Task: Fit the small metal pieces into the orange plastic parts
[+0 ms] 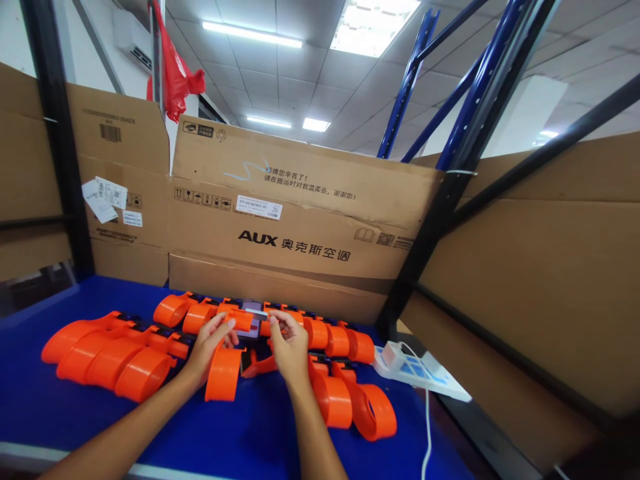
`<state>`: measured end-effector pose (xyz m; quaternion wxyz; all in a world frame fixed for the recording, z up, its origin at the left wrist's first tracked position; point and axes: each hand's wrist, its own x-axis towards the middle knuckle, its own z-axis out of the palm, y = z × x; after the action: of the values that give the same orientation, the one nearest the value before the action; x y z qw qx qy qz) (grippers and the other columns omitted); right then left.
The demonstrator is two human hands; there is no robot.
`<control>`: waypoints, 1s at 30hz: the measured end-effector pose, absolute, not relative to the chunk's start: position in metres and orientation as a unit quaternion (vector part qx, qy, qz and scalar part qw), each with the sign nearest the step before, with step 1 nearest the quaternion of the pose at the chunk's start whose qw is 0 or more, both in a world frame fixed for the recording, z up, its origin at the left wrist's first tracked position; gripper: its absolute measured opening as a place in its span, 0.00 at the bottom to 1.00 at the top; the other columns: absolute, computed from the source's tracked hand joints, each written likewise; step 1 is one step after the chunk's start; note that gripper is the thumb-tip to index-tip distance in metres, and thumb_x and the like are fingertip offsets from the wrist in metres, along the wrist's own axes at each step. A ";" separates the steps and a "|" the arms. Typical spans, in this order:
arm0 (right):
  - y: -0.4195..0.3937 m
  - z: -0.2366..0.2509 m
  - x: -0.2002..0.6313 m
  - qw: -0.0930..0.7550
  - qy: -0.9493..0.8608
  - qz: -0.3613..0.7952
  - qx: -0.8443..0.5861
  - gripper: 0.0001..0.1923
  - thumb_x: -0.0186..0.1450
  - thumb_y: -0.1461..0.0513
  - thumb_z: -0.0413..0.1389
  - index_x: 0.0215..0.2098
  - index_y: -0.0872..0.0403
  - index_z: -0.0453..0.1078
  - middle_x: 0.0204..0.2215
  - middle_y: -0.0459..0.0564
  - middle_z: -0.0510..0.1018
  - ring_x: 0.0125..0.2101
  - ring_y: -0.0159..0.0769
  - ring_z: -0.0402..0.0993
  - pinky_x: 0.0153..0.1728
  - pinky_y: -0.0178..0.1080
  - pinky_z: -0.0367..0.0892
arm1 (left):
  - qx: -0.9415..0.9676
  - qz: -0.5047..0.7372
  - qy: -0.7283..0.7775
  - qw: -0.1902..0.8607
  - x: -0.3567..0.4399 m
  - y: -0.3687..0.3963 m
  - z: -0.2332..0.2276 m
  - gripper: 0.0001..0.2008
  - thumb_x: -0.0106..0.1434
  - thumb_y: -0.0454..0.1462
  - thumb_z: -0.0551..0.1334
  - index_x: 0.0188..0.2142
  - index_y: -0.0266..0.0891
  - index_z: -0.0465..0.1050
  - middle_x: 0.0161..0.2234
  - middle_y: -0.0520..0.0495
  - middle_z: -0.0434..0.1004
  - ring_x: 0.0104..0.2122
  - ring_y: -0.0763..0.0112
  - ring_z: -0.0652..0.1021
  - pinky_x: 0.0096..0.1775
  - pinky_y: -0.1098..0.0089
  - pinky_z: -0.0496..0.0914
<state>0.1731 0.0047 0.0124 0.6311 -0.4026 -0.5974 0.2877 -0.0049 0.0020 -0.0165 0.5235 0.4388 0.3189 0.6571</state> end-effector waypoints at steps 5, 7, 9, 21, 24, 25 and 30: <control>0.001 0.014 0.173 0.628 -0.587 0.312 -0.405 0.19 0.62 0.49 0.61 0.43 0.53 0.78 0.25 0.49 0.79 0.22 0.37 0.72 0.20 0.37 0.67 | 0.435 0.652 0.327 0.527 -0.006 0.005 -0.017 0.21 0.53 0.51 0.70 0.36 0.37 0.73 0.22 0.50 0.77 0.19 0.73 0.72 0.24 0.74 0.62; 0.001 0.014 0.173 0.631 -0.580 0.315 -0.406 0.20 0.62 0.49 0.61 0.44 0.54 0.78 0.21 0.47 0.76 0.19 0.34 0.69 0.19 0.36 0.65 | 0.438 0.645 0.333 0.530 -0.007 0.005 -0.017 0.20 0.53 0.52 0.70 0.32 0.37 0.74 0.22 0.49 0.77 0.20 0.73 0.72 0.25 0.74 0.63; 0.001 0.014 0.172 0.636 -0.579 0.314 -0.403 0.21 0.62 0.49 0.61 0.44 0.55 0.78 0.20 0.46 0.75 0.17 0.32 0.67 0.17 0.35 0.64 | 0.447 0.636 0.340 0.529 -0.008 0.005 -0.016 0.20 0.53 0.53 0.69 0.28 0.37 0.75 0.21 0.48 0.77 0.19 0.73 0.71 0.25 0.74 0.62; -0.003 0.013 0.170 0.620 -0.645 0.276 -0.350 0.14 0.64 0.53 0.61 0.43 0.50 0.80 0.41 0.54 0.78 0.27 0.35 0.73 0.23 0.36 0.70 | 0.513 0.604 0.330 0.513 -0.009 0.000 -0.009 0.19 0.57 0.52 0.67 0.32 0.36 0.75 0.23 0.49 0.77 0.21 0.73 0.69 0.26 0.73 0.61; -0.003 0.014 0.169 0.609 -0.672 0.252 -0.339 0.13 0.65 0.53 0.61 0.43 0.50 0.81 0.40 0.54 0.78 0.35 0.40 0.75 0.29 0.39 0.73 | 0.525 0.599 0.322 0.512 -0.010 0.000 -0.010 0.19 0.57 0.51 0.67 0.34 0.36 0.77 0.23 0.48 0.77 0.21 0.72 0.70 0.26 0.72 0.61; -0.003 0.014 0.169 0.605 -0.680 0.243 -0.336 0.13 0.65 0.53 0.60 0.43 0.50 0.81 0.40 0.54 0.78 0.37 0.40 0.75 0.32 0.40 0.73 | 0.528 0.596 0.319 0.515 -0.010 0.000 -0.011 0.19 0.58 0.51 0.67 0.36 0.36 0.77 0.23 0.48 0.77 0.21 0.72 0.70 0.26 0.72 0.61; -0.002 0.014 0.169 0.582 -0.716 0.205 -0.327 0.15 0.68 0.55 0.58 0.50 0.48 0.78 0.41 0.53 0.78 0.41 0.41 0.75 0.40 0.42 0.72 | 0.518 0.592 0.308 0.535 -0.008 -0.002 -0.012 0.18 0.58 0.50 0.67 0.35 0.36 0.78 0.22 0.49 0.76 0.20 0.74 0.68 0.24 0.73 0.59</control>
<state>0.1693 -0.0016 0.0141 0.5816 -0.3269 -0.7161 0.2049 -0.0080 -0.0020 -0.0116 0.5348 0.5179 0.3084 0.5922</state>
